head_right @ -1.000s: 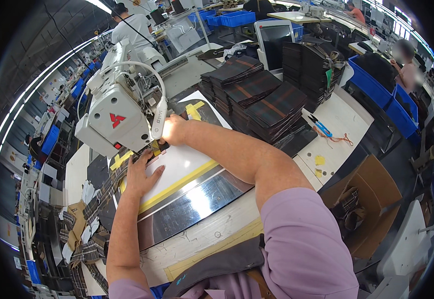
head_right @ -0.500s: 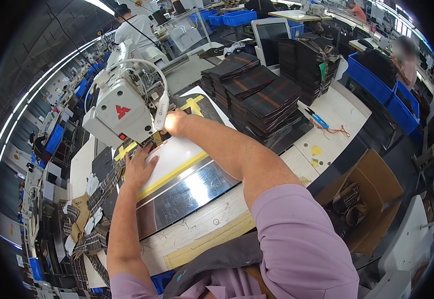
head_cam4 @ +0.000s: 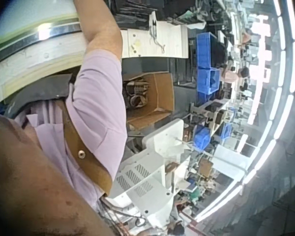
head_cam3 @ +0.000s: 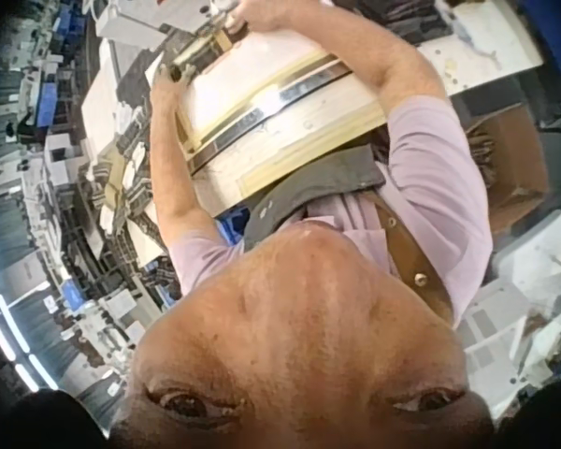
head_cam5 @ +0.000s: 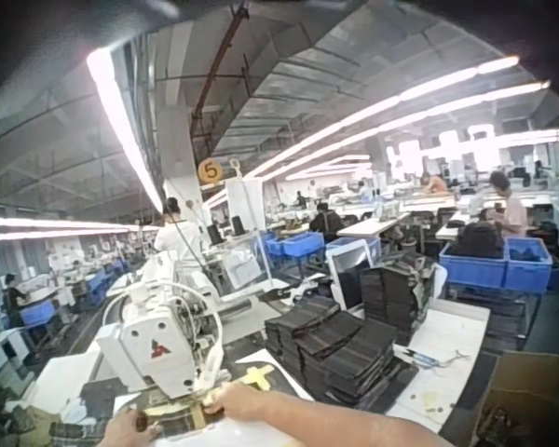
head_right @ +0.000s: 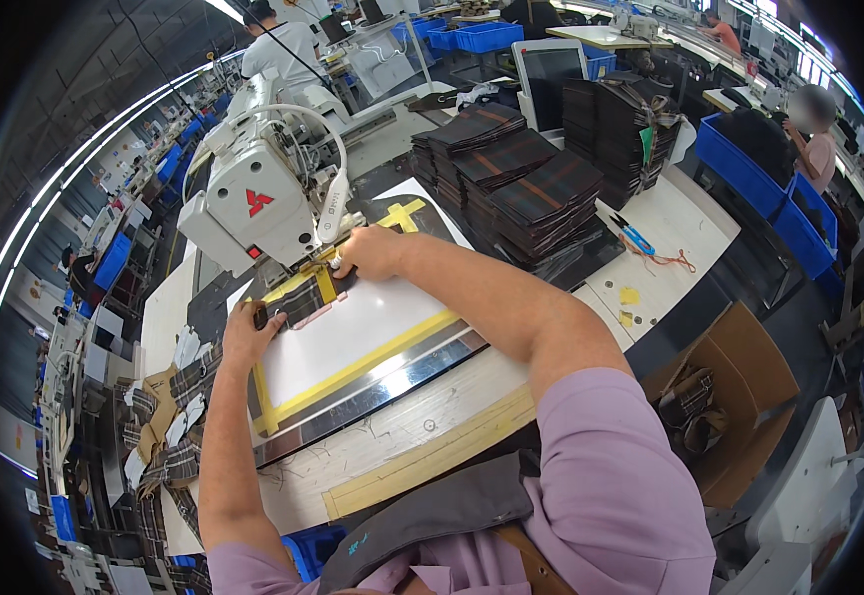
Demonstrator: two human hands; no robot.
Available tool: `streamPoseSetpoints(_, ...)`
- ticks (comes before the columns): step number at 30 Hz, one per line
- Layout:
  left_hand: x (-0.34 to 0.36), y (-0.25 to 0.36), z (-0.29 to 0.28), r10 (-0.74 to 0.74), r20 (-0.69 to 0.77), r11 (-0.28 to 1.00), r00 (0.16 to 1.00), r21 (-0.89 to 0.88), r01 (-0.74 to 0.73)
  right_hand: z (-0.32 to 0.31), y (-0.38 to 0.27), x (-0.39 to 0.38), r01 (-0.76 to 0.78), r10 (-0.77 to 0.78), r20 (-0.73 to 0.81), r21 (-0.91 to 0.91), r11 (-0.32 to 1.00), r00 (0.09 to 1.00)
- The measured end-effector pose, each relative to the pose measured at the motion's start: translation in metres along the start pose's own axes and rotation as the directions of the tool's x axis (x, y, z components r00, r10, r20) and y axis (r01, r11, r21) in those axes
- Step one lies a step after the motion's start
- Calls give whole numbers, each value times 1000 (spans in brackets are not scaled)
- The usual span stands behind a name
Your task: The person sews together components of a leather or fabric bag using an industrial sewing machine.
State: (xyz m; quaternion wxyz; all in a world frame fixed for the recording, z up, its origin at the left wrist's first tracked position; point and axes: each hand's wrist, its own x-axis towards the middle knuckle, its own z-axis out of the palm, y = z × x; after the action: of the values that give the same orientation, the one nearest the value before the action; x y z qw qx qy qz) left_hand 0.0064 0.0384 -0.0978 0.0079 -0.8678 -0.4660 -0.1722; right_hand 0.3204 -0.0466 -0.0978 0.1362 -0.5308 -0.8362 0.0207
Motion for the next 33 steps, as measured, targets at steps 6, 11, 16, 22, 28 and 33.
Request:
streamPoseSetpoints(6, 6, 22, -34, -126, 306, 992, 944, 46, 118, 5, 1, -23, -24, 33, -78, 110, 994, 996)
streamPoseSetpoints(11, 2, 18, -77, 8, 638, 880, 770, -370, 298, 7, -5, -30, -76, 72, -119, -33, 997, 990)
streamPoseSetpoints(16, -55, 46, -160, 249, 485, 618, 838, -746, 248, -17, -42, -69, -32, 31, -129, -6, 999, 991)
streamPoseSetpoints(22, -88, 68, -220, -314, -43, -116, 949, -990, -83, -16, -138, -87, 52, -189, 130, 678, 733, 973)
streamPoseSetpoints(28, -47, 20, -176, -712, -268, -42, 649, -906, -420, -6, -173, -67, -242, -322, 168, 948, -207, 932)
streamPoseSetpoints(33, -67, -54, -81, -735, -119, 7, 668, -986, -168, 2, -131, -62, -320, -45, 324, 885, -340, 945)
